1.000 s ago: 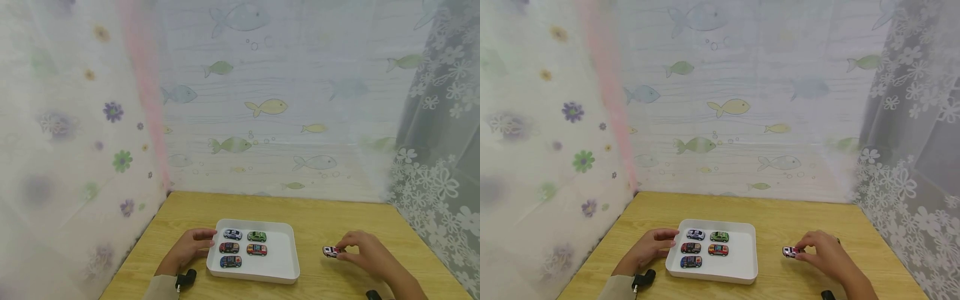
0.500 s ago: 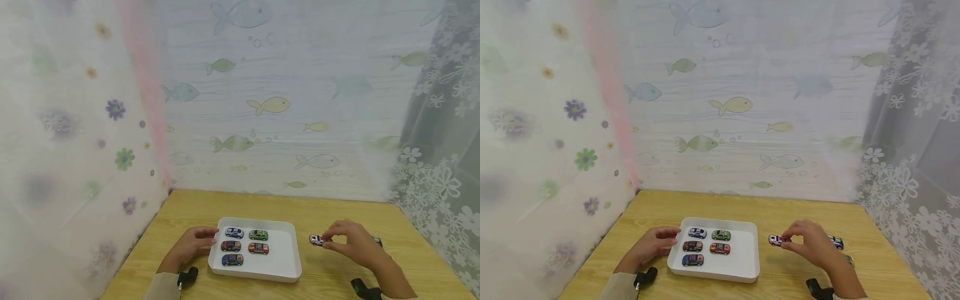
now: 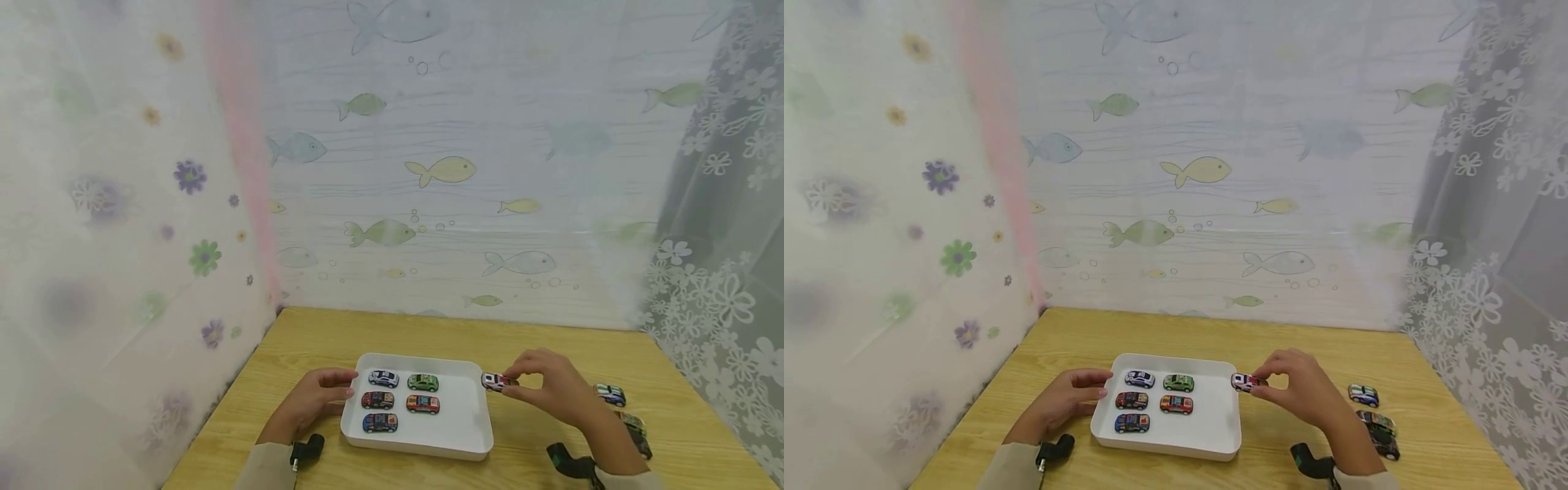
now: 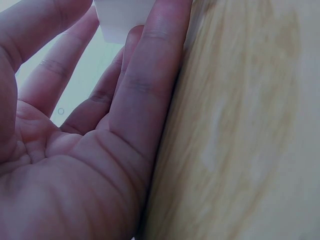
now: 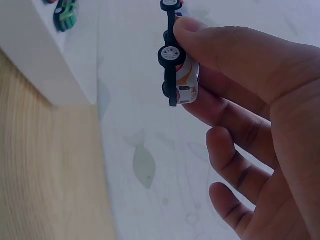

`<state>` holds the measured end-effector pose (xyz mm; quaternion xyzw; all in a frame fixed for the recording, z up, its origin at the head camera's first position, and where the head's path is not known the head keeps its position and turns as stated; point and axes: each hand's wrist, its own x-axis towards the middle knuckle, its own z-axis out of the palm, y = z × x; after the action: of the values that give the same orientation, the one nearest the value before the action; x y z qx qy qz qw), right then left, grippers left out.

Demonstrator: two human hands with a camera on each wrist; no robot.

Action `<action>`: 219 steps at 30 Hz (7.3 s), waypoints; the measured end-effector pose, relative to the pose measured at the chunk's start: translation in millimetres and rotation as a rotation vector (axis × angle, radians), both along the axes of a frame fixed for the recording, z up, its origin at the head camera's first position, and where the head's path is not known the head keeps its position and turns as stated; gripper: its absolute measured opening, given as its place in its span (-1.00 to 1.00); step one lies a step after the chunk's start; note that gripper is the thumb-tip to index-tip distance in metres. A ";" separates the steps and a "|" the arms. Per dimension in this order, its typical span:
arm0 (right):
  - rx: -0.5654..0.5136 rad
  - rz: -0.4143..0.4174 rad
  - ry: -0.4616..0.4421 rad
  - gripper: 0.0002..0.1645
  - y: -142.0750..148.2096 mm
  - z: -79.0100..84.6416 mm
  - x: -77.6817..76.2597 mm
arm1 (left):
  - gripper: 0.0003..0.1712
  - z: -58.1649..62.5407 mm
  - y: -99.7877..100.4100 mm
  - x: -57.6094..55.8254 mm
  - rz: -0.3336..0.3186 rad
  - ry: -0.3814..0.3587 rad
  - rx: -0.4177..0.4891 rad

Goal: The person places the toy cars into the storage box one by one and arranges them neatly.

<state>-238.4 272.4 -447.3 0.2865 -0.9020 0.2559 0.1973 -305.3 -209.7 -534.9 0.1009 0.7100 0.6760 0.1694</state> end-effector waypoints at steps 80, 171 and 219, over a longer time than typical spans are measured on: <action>0.197 0.015 -0.247 -0.84 -134.9 -54.7 -4.3 | -0.42 2.9 2.3 1.0 -0.013 -0.019 0.013; 0.041 -0.613 -0.618 -0.18 154.7 -48.7 0.6 | -0.45 -3.4 0.5 -2.4 0.022 -0.012 -0.005; 0.127 -0.594 -0.567 -0.47 85.0 -45.4 -7.3 | -0.42 -1.5 2.1 1.9 -0.002 0.002 0.004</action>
<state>-245.7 357.4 -492.6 -0.0567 -0.9780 0.2005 -0.0117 -303.4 -207.6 -536.5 0.1025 0.7089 0.6770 0.1690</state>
